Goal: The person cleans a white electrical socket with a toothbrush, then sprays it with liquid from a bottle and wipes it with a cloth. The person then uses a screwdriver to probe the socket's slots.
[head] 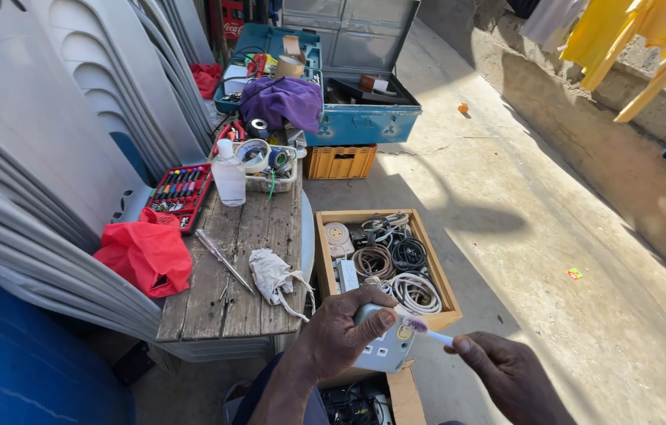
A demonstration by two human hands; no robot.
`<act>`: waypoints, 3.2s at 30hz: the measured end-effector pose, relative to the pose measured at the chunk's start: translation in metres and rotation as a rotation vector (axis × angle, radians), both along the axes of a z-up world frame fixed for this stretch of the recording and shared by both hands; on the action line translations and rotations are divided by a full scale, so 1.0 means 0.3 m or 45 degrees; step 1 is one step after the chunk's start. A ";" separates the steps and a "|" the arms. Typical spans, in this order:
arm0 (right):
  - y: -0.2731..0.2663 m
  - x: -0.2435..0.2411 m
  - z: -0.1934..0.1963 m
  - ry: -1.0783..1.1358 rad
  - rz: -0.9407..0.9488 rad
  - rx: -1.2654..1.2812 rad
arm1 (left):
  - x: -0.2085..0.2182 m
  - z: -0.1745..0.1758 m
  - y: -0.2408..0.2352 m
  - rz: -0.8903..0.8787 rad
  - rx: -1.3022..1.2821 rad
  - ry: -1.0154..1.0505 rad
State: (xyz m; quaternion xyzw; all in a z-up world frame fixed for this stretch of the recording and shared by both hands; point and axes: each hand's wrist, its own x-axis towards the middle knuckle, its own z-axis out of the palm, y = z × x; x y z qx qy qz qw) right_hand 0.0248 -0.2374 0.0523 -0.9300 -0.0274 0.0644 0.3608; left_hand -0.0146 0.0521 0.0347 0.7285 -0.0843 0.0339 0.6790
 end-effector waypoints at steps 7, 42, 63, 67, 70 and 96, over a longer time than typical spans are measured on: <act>-0.112 0.003 0.085 -0.357 0.349 -0.089 | -0.027 0.084 -0.013 -0.162 0.221 0.106; -0.058 -0.084 0.086 -0.611 -0.216 0.048 | -0.018 0.057 -0.020 0.077 0.015 0.156; 0.145 -0.136 0.118 0.227 -0.141 0.814 | -0.006 0.011 -0.128 0.017 -0.101 0.092; 0.131 -0.144 0.099 0.328 -0.204 0.925 | -0.033 0.018 -0.140 -0.041 -0.112 0.100; 0.155 -0.148 0.146 0.312 -0.156 0.822 | -0.013 0.029 -0.141 -0.031 -0.027 0.102; 0.166 -0.158 0.093 0.332 -0.254 0.933 | 0.028 -0.115 -0.205 -0.037 -0.422 0.295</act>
